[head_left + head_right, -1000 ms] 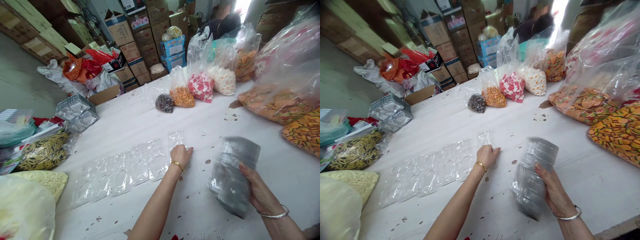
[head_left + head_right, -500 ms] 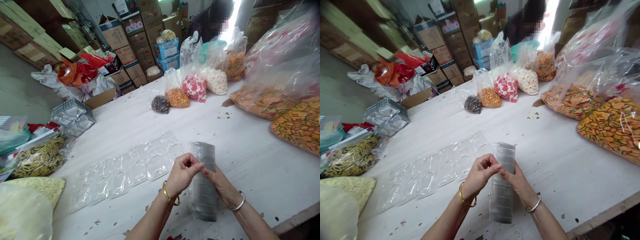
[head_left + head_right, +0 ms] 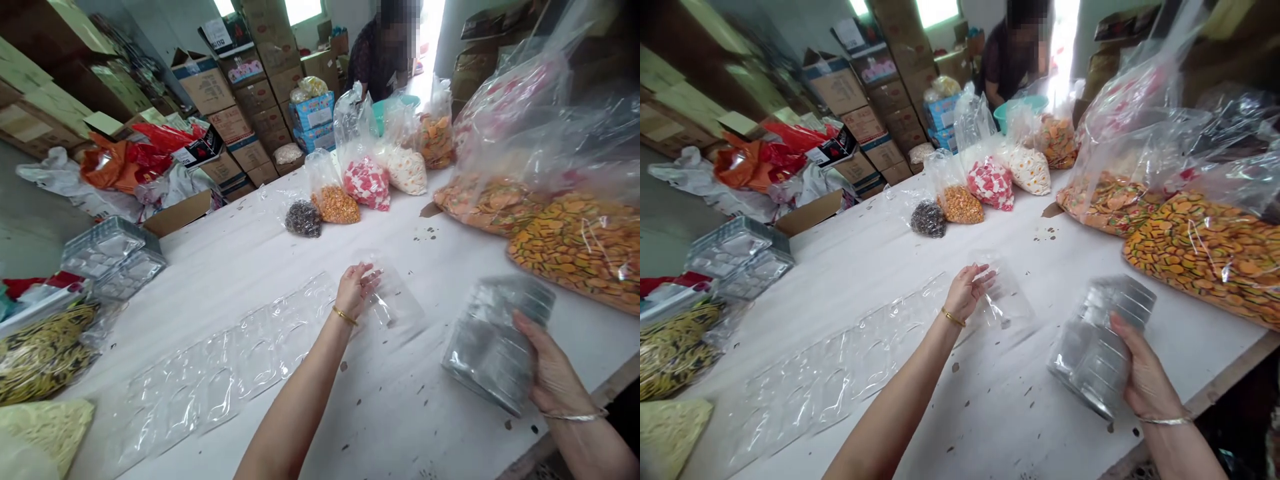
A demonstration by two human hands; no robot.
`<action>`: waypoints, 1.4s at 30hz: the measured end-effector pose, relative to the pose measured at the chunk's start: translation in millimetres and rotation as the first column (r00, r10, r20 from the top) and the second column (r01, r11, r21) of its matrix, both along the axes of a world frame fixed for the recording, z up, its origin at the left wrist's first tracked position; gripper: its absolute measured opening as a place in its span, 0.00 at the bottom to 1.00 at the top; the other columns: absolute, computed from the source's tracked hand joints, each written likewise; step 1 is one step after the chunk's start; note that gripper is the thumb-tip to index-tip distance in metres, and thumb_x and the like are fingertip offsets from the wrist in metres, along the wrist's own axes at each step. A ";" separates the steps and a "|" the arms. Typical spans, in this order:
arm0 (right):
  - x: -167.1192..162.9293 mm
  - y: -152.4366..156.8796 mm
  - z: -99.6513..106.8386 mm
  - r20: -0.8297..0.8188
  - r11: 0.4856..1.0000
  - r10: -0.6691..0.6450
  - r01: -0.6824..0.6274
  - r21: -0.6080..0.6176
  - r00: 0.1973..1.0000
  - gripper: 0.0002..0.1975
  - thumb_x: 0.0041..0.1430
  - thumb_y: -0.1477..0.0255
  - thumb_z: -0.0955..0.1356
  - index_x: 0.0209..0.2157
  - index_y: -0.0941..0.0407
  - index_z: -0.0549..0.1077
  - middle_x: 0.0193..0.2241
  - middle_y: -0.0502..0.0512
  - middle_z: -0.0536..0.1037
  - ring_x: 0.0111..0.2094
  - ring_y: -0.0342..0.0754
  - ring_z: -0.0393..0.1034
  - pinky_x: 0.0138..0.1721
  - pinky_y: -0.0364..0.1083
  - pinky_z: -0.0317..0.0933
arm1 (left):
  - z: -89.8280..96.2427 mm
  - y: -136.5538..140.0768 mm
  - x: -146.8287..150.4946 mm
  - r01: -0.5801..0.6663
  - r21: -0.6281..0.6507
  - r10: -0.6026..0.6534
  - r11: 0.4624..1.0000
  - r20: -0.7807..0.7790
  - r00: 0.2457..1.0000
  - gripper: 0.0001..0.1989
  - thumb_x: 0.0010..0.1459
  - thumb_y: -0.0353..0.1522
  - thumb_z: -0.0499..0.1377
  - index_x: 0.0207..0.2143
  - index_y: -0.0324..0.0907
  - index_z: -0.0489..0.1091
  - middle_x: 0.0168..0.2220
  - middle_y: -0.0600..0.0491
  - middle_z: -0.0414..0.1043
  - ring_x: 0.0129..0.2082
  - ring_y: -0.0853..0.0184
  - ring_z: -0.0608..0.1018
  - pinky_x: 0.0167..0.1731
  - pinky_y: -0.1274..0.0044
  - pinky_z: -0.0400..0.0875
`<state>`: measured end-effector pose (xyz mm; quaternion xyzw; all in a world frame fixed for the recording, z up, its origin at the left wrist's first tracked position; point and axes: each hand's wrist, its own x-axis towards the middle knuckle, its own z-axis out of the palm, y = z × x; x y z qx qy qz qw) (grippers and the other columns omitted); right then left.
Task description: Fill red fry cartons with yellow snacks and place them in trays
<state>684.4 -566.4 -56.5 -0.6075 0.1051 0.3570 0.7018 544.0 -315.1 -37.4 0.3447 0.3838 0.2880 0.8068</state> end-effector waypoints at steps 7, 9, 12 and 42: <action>-28.6 22.1 15.4 0.040 0.970 0.237 -0.239 0.048 0.971 0.28 0.42 0.56 0.75 0.45 0.50 0.71 0.40 0.52 0.78 0.39 0.53 0.73 0.38 0.47 0.67 | -14.8 -0.7 -25.6 -0.090 0.510 0.299 0.855 -0.345 0.890 0.30 0.49 0.33 0.65 0.53 0.45 0.58 0.61 0.44 0.54 0.57 0.60 0.65 0.50 0.74 0.63; -46.4 38.5 18.1 0.088 0.938 0.331 -0.338 0.074 0.939 0.30 0.43 0.56 0.75 0.48 0.50 0.69 0.41 0.53 0.78 0.41 0.53 0.72 0.41 0.48 0.66 | 7.8 -20.5 -38.3 0.058 0.641 0.235 0.765 -0.362 0.902 0.23 0.53 0.36 0.62 0.51 0.45 0.64 0.55 0.46 0.62 0.54 0.62 0.66 0.49 0.75 0.62; -69.6 58.4 21.3 0.201 0.867 0.449 -0.479 0.139 0.871 0.29 0.46 0.58 0.74 0.50 0.51 0.68 0.44 0.54 0.77 0.44 0.53 0.71 0.45 0.48 0.64 | 48.2 -54.9 -46.6 0.406 0.603 -0.137 0.687 -0.441 0.887 0.12 0.58 0.39 0.57 0.39 0.42 0.71 0.38 0.49 0.71 0.40 0.66 0.71 0.42 0.76 0.63; 0.3 -37.0 14.5 -0.162 0.987 -0.099 0.117 0.111 0.982 0.19 0.44 0.58 0.74 0.38 0.50 0.74 0.35 0.54 0.80 0.36 0.54 0.75 0.37 0.48 0.68 | -24.7 -17.3 104.5 -0.062 -0.113 0.049 0.992 -0.112 0.992 0.08 0.59 0.36 0.56 0.34 0.41 0.60 0.35 0.52 0.68 0.27 0.71 0.73 0.32 0.75 0.70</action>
